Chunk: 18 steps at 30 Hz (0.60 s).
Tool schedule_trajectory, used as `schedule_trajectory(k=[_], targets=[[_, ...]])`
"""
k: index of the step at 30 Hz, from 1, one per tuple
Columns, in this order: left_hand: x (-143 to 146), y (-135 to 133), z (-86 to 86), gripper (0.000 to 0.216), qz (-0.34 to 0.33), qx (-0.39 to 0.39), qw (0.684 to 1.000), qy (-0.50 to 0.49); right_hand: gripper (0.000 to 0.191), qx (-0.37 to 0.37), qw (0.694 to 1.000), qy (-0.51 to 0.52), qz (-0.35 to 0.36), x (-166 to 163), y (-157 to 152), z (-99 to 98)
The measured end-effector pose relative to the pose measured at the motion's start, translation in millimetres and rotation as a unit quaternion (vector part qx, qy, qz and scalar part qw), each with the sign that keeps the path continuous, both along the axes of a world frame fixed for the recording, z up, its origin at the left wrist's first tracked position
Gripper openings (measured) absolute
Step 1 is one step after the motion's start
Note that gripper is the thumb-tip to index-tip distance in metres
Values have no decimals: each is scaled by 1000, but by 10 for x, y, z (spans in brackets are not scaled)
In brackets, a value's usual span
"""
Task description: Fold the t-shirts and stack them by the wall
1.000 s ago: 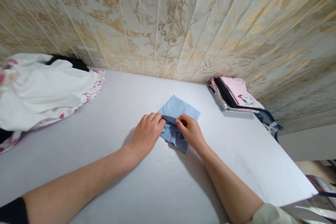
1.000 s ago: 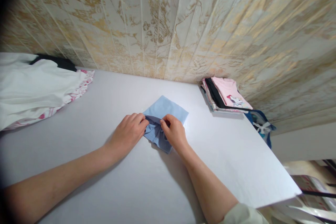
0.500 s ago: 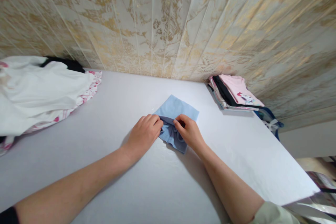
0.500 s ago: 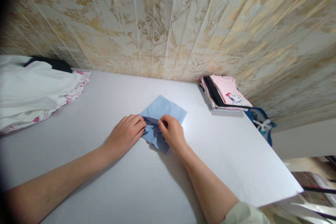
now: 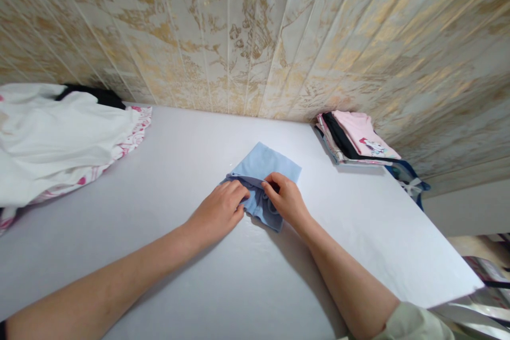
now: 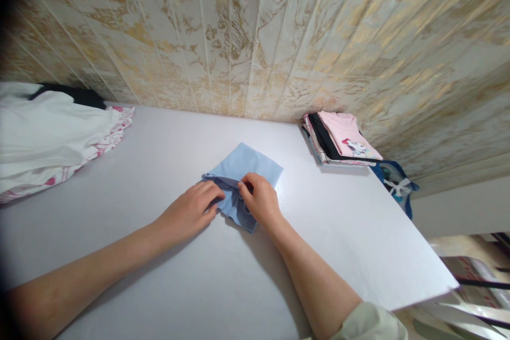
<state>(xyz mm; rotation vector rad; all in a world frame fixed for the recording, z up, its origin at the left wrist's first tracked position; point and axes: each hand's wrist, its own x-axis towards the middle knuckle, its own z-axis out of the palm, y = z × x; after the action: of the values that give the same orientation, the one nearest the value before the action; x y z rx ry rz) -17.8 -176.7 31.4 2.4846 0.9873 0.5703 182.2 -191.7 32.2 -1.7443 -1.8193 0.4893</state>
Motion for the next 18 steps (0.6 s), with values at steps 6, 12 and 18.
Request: schedule_trajectory(k=[6, 12, 18], targets=[[49, 3, -92, 11, 0, 69, 995, 66, 18, 5, 1000, -16, 6, -4, 1, -9], [63, 13, -68, 13, 25, 26, 999, -38, 18, 6, 1000, -25, 5, -1, 5, -29], [81, -21, -72, 18, -48, -4, 998, -34, 18, 8, 1000, -26, 4, -5, -3, -26]])
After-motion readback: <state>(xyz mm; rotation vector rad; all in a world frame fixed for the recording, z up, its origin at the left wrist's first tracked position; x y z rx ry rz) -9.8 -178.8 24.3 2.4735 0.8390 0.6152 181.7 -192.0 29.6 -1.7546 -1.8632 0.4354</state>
